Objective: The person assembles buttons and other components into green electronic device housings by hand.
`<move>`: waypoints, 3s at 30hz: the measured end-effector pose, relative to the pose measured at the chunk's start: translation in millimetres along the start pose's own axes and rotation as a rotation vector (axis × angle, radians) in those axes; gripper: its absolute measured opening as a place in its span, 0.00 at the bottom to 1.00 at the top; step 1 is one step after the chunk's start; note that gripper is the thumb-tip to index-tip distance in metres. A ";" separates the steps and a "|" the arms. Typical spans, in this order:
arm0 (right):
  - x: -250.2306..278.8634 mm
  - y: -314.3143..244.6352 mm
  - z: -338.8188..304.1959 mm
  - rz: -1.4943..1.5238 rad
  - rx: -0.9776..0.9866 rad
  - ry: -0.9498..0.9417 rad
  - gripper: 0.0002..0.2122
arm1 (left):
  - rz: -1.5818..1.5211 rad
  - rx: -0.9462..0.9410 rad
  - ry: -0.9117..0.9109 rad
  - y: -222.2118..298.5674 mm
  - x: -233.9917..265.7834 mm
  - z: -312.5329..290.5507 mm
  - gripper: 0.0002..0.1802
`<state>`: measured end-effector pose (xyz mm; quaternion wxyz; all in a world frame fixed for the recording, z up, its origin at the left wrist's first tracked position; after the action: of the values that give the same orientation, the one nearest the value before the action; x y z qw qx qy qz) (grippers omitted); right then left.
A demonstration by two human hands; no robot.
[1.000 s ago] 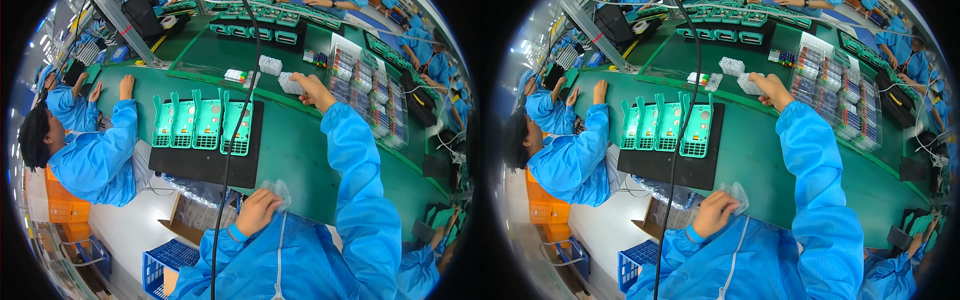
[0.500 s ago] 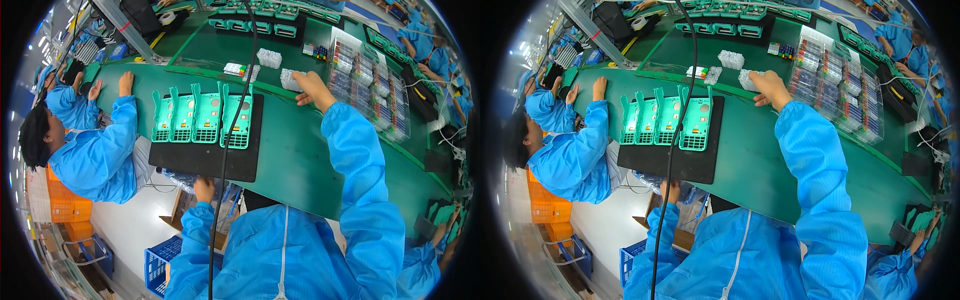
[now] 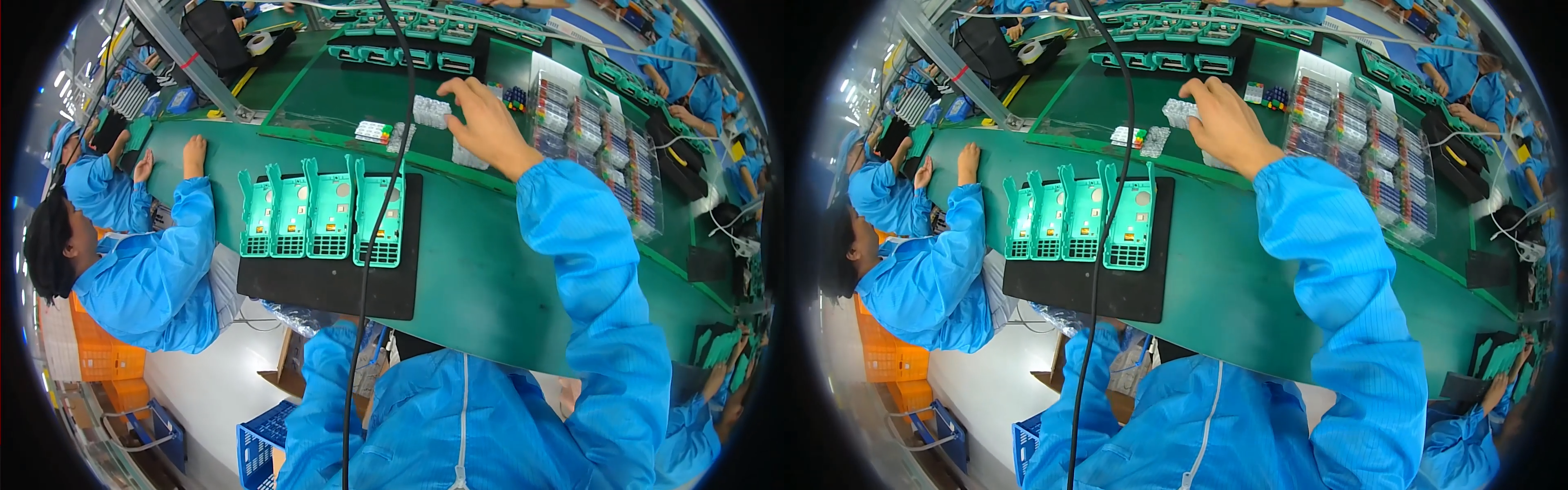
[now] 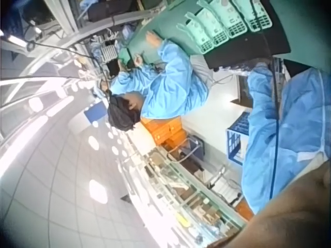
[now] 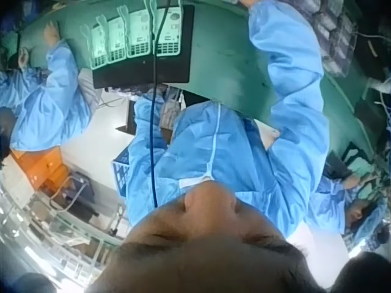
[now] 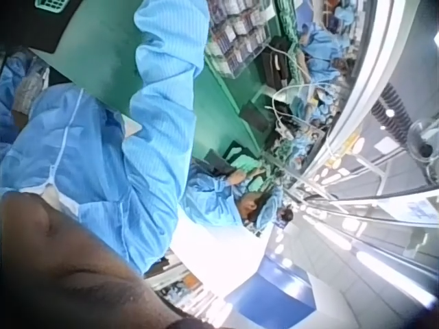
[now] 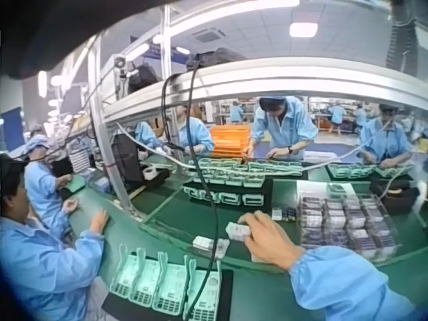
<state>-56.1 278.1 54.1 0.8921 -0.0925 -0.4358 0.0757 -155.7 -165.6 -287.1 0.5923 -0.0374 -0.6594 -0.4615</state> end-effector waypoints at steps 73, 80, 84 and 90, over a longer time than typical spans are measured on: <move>221.8 68.4 -232.9 -0.192 -0.355 -0.276 0.17 | -0.277 -0.120 -0.086 352.3 24.7 39.5 0.30; 223.6 92.9 -209.9 0.064 -0.578 -0.555 0.21 | -0.266 -0.103 -0.086 350.1 27.3 38.8 0.28; 215.3 91.0 -203.0 0.031 -0.680 -0.486 0.20 | -0.277 -0.103 -0.075 347.9 26.7 39.7 0.28; 215.5 112.5 -197.3 -0.209 -0.238 -0.732 0.21 | -0.293 -0.097 -0.069 345.9 23.4 37.3 0.28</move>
<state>225.2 414.3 73.7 0.6639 -0.1173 -0.7376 -0.0385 15.7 44.7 -68.1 0.4930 0.0146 -0.6548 -0.5726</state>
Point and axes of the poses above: each hand's wrist, its own z-axis towards the middle knuckle, its own x-axis out of the back of the hand, y = z × x, the point moved 2 cm from there along z, towards the middle knuckle, and after that the axes turned 15 degrees about x, right-handed, at the moved point
